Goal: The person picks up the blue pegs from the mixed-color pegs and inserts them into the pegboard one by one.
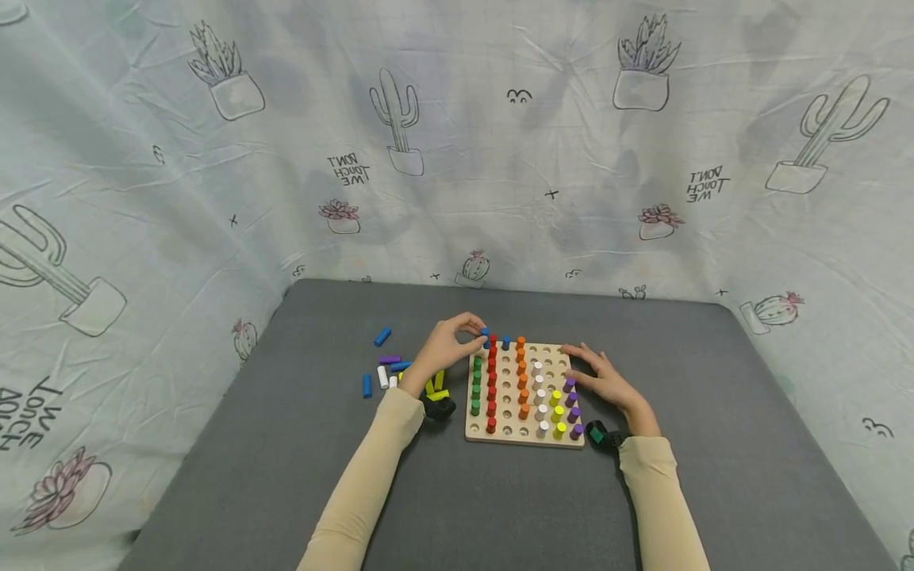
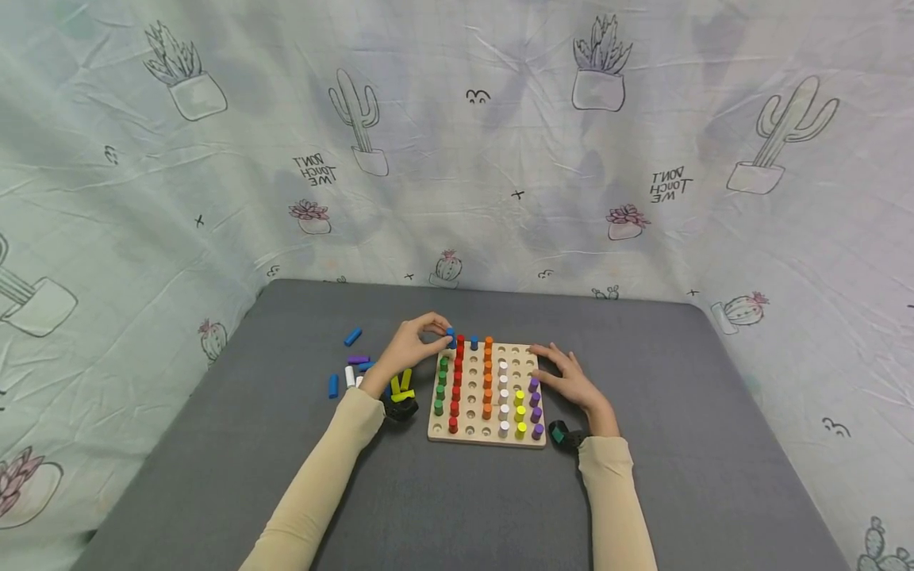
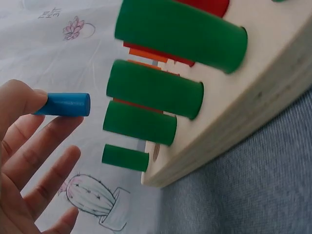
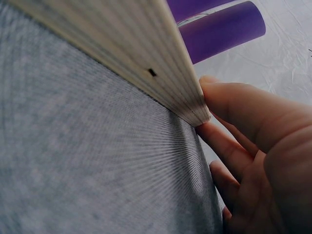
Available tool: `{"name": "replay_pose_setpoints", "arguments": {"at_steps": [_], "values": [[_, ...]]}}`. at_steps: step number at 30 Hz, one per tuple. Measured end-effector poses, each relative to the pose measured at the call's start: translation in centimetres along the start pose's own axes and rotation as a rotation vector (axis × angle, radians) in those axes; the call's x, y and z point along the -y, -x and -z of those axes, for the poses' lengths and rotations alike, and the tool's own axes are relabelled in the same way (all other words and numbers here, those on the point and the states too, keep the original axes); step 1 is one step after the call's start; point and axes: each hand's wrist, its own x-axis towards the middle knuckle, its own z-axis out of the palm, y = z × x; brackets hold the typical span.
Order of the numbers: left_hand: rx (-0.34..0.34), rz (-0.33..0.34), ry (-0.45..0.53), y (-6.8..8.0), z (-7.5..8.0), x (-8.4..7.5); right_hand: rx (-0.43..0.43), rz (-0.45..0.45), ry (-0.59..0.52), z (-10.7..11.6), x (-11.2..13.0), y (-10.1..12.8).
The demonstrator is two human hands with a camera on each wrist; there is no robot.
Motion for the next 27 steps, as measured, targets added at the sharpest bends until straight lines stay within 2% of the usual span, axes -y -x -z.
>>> {"name": "replay_pose_setpoints", "arguments": {"at_steps": [8, 17, 27], "values": [[0.035, -0.004, 0.024, -0.5, -0.8, -0.4, -0.002, -0.005, 0.001, 0.0, 0.1, 0.1], [0.08, -0.007, -0.062, -0.8, -1.4, -0.9, 0.006, -0.007, 0.002, 0.0, 0.2, 0.0], [0.125, -0.027, -0.083, -1.5, -2.0, -1.1, 0.005, 0.0, 0.002, 0.1, 0.1, 0.1]]}}
